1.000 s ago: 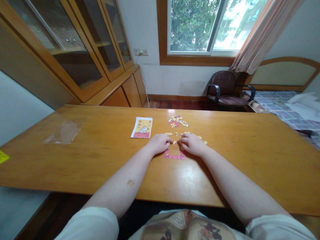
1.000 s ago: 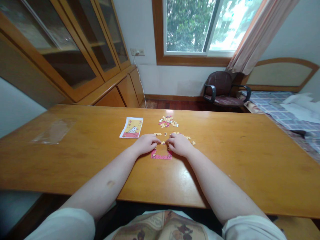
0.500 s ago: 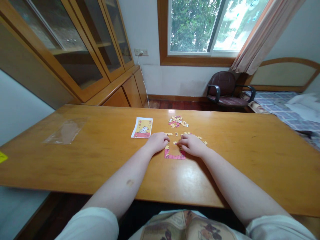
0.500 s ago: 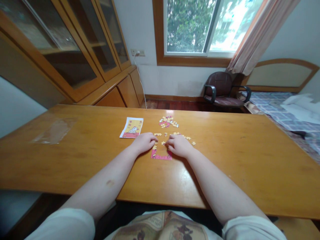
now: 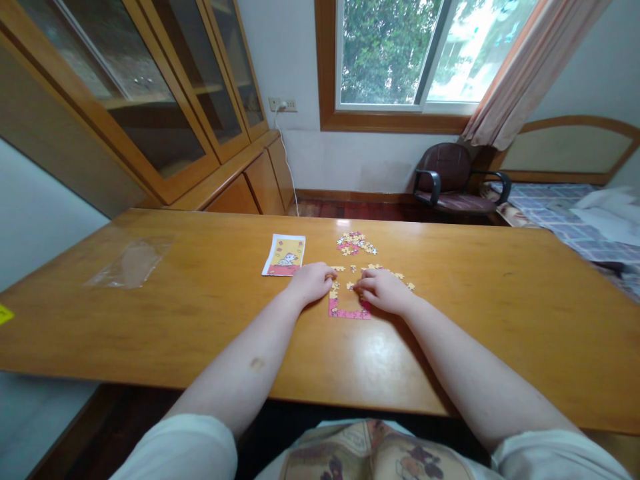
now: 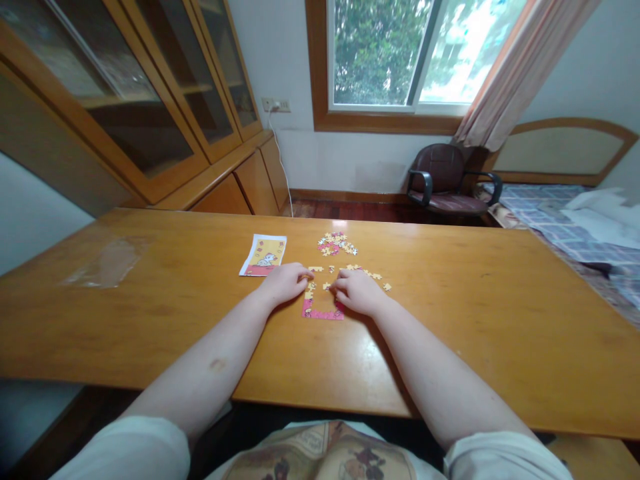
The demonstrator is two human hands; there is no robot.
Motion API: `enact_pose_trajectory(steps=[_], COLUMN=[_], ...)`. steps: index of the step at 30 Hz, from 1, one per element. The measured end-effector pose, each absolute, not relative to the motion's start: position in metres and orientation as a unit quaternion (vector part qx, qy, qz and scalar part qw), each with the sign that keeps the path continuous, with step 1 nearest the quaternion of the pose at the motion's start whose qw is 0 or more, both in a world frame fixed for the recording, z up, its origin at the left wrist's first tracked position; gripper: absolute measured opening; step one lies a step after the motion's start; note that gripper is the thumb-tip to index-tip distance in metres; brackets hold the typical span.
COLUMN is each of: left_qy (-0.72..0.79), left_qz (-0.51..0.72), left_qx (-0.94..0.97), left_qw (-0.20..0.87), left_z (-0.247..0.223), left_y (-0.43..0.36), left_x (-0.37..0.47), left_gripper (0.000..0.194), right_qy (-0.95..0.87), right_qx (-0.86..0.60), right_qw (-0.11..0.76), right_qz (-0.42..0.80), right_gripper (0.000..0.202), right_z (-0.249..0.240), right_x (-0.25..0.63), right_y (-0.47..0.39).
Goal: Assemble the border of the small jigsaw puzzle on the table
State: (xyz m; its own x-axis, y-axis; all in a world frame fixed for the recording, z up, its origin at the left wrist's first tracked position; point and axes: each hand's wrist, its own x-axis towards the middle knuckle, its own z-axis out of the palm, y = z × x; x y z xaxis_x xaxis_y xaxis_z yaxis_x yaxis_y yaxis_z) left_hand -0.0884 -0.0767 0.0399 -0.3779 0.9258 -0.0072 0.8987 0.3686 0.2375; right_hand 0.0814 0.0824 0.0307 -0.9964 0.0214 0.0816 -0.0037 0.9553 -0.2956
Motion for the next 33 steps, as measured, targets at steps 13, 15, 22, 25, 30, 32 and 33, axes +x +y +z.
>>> enact_pose_trajectory(steps=[13,15,22,25,30,32,33], left_qy=[0.812,0.808,0.795,0.792,0.78,0.781,0.782], left_qz=[0.084,0.09,0.096,0.102,0.07,0.056,0.051], left_qx=[0.569,0.575,0.59,0.592,0.603,0.602,0.602], left_qw=[0.094,0.09,0.103,0.107,0.154,0.157,0.156], left_z=[0.041,0.041,0.039,0.045,0.057,0.058,0.058], left_y=[-0.08,-0.08,-0.079,-0.082,-0.087,-0.089,-0.089], left_x=[-0.097,-0.097,-0.095,-0.095,-0.089,-0.086,-0.085], left_gripper=[0.024,0.025,0.024,0.022,0.023,0.027,0.028], right_qy=[-0.989,-0.989,-0.982,-0.982,-0.977,-0.976,-0.977], right_qx=[0.001,0.003,0.06,0.017,-0.122,-0.126,-0.122], right_qw=[0.041,0.041,-0.003,-0.026,-0.062,-0.067,-0.07], right_qz=[0.144,0.142,0.178,0.187,0.166,0.162,0.161], right_gripper=[0.031,0.031,0.029,0.025,0.029,0.04,0.043], right_z=[0.031,0.032,0.05,0.058,0.061,0.06,0.059], right_x=[0.08,0.081,0.088,0.094,0.099,0.099,0.098], right_y=[0.083,0.082,0.064,0.074,0.096,0.092,0.089])
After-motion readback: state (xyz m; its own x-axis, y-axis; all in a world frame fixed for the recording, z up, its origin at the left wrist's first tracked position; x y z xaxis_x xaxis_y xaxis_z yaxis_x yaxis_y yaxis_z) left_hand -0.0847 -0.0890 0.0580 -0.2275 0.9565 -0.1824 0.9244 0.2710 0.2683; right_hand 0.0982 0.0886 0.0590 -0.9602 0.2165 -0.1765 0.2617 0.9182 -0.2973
